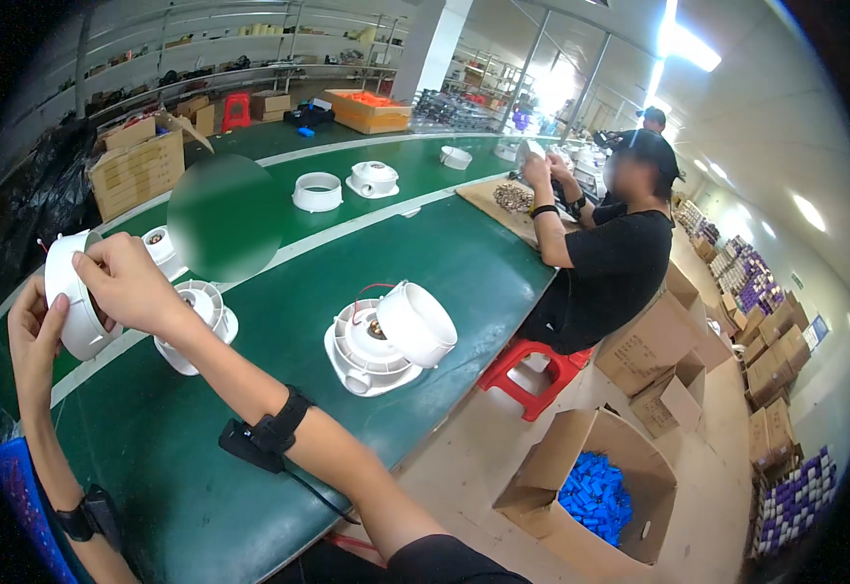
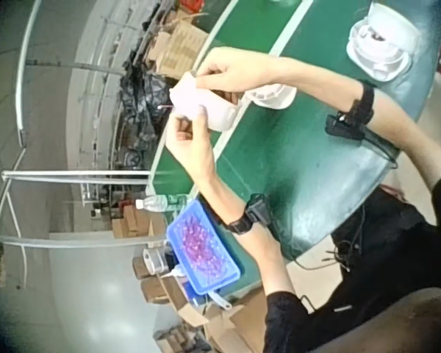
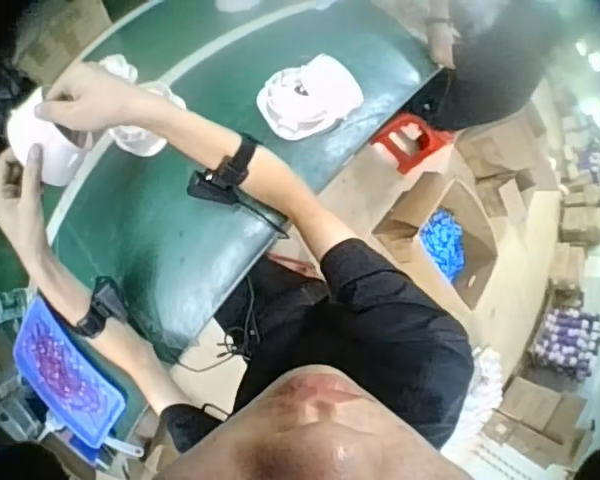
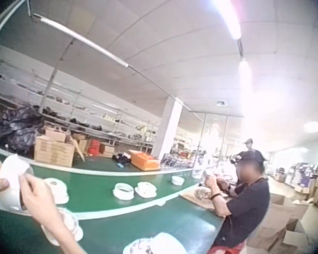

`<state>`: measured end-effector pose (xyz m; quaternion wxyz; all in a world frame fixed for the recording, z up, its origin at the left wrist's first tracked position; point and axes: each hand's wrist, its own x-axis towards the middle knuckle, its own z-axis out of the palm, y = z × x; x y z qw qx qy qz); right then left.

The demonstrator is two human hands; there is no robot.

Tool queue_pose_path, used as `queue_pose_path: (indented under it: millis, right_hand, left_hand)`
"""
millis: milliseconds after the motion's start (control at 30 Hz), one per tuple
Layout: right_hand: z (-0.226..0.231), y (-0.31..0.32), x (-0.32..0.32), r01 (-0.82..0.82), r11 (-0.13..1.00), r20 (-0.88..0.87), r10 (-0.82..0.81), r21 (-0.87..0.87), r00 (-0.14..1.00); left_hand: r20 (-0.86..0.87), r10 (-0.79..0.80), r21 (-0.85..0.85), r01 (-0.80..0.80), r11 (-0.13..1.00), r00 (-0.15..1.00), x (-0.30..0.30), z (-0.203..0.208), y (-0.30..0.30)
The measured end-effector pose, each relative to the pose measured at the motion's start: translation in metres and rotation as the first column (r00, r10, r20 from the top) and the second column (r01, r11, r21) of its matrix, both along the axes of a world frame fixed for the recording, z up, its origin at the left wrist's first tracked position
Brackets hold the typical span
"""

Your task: The person assembles white plastic light fixture components on a green workbench. They pick up a base unit with a bulb socket and attach a cylindrical outer casing, then place the finished unit on a cardboard box. The person repeats this process for multiple units, occasionally moving between the workbench and the box.

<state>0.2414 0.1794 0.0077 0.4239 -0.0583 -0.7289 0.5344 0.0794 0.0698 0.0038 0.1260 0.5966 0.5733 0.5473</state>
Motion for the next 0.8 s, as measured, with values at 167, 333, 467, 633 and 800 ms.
queue_pose_path:
  millis: [167,333,467,633,800]
  right_hand:
    - [-0.001,0.003,-0.001,-0.044,0.998,0.064,0.041,0.048,0.997]
    - [0.005,0.001,0.005,-0.201,0.979,0.081,0.197,0.037,0.977]
    - [-0.007,0.010,0.007,-0.184,0.950,0.010,0.187,0.252,0.982]
    - [0.006,0.006,0.011,-0.184,0.971,0.120,0.167,0.151,0.979]
    - [0.009,0.004,0.000,-0.134,0.990,-0.094,0.130,-0.040,0.987]
  left_hand:
    - [0.033,0.054,0.022,-0.054,0.998,0.998,-0.002,-0.001,0.002]
    - [0.071,0.061,0.054,-0.065,0.996,0.996,-0.009,-0.002,0.002]
    - [0.097,0.048,0.082,-0.056,0.995,0.994,-0.005,-0.005,0.007]
    - [0.112,-0.012,0.060,0.005,0.998,0.994,-0.008,-0.001,0.001]
    - [0.117,-0.141,0.038,0.137,0.990,0.983,-0.011,-0.004,-0.001]
